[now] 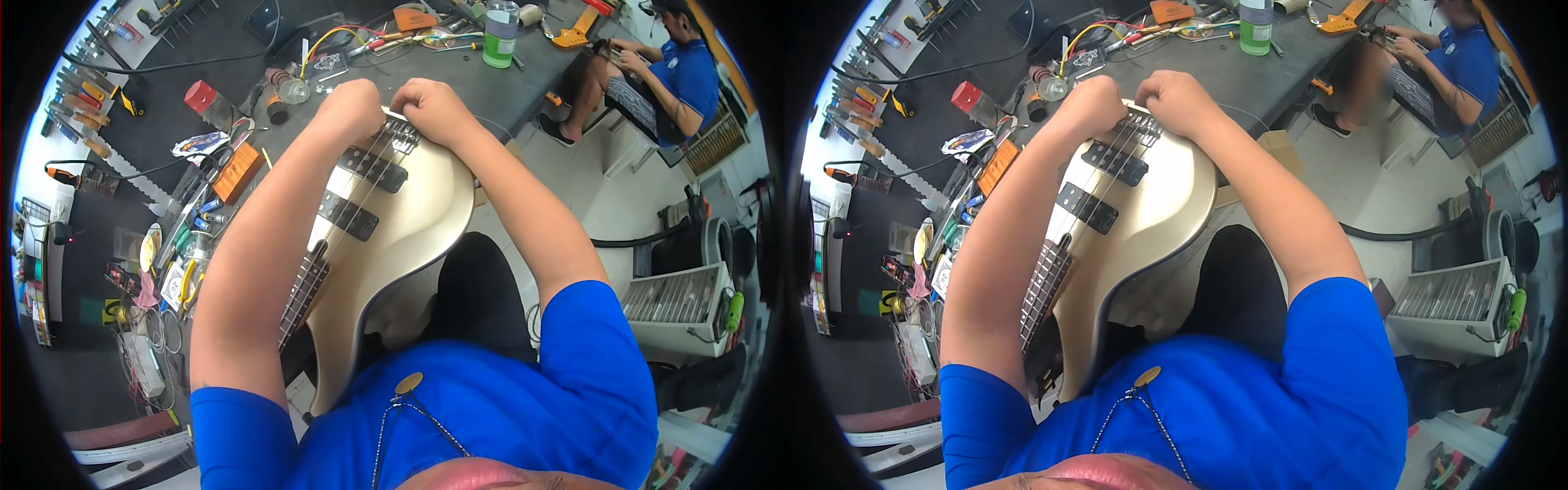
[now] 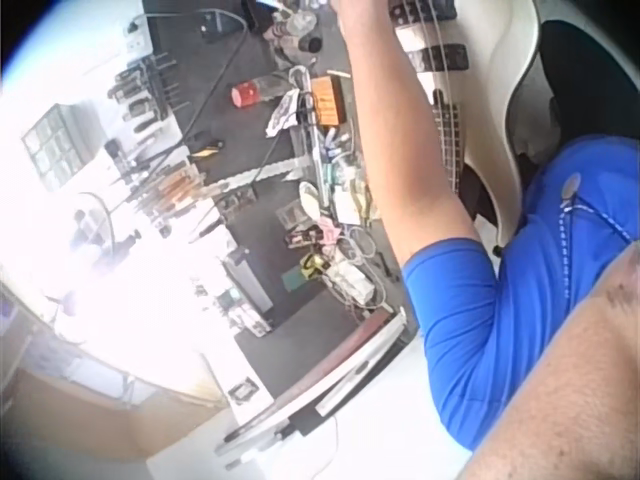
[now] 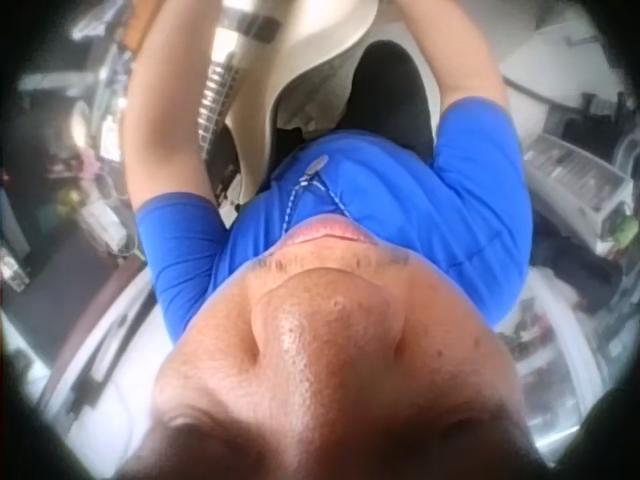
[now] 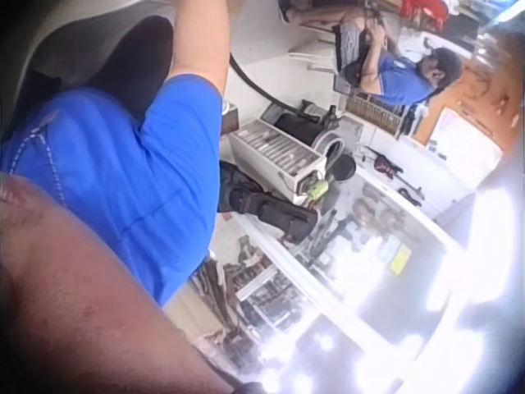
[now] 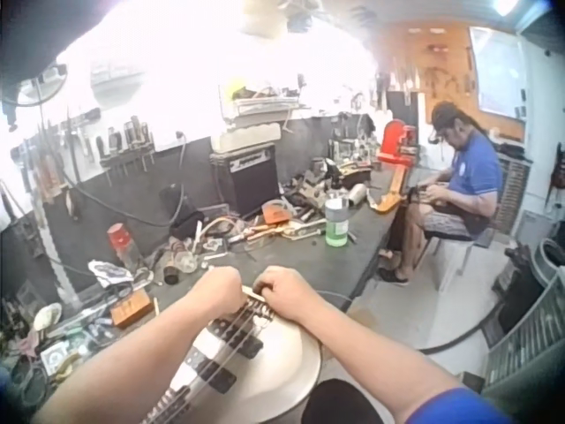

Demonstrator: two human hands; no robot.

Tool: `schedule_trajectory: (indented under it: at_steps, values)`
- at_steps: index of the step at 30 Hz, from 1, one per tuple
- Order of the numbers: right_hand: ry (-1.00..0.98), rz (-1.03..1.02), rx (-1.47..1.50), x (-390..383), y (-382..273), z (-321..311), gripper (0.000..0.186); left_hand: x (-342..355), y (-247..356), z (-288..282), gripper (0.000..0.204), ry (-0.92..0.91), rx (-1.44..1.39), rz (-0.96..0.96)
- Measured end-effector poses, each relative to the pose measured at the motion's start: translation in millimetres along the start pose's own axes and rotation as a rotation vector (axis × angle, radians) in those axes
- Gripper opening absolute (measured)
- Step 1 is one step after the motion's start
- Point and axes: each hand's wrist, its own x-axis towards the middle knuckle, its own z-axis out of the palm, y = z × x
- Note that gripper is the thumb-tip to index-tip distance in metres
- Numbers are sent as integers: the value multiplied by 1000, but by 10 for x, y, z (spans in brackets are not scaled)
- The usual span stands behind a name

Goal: The person replaces a string on a bass guitar by winding the string around the tuning pegs, cutting the excess wire with pliers, and plucking the strings to test the sound.

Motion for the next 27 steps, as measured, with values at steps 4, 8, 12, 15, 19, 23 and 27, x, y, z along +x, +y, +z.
schedule_trajectory:
  at_steps: [4, 8, 12, 15, 19, 23, 27]
  values:
    - [0, -13, -57, -13, -10, -14, 24, -57, -78, 118, 33, 60, -56, 101]
    - [45, -22, -321, -9, -100, -22, 26, -369, -103, -68, 33, 110, 34, 130]
    - [45, 58, -441, -37, -185, -25, 29, -1014, -228, -255, 33, 260, 23, 91]
    - [-29, 143, -477, -37, -199, -54, 33, -1791, -363, -494, 24, 309, 16, 72]
    - [-58, 221, -482, -35, -237, -77, 35, -2980, -530, -780, 15, 362, -72, -19]
    - [-50, 239, -693, -92, -345, -132, 34, -4123, -862, -838, 14, 401, -176, -192]
    - [26, 65, -734, -58, -276, -60, 29, -5502, -1183, -713, 14, 453, -353, -480]
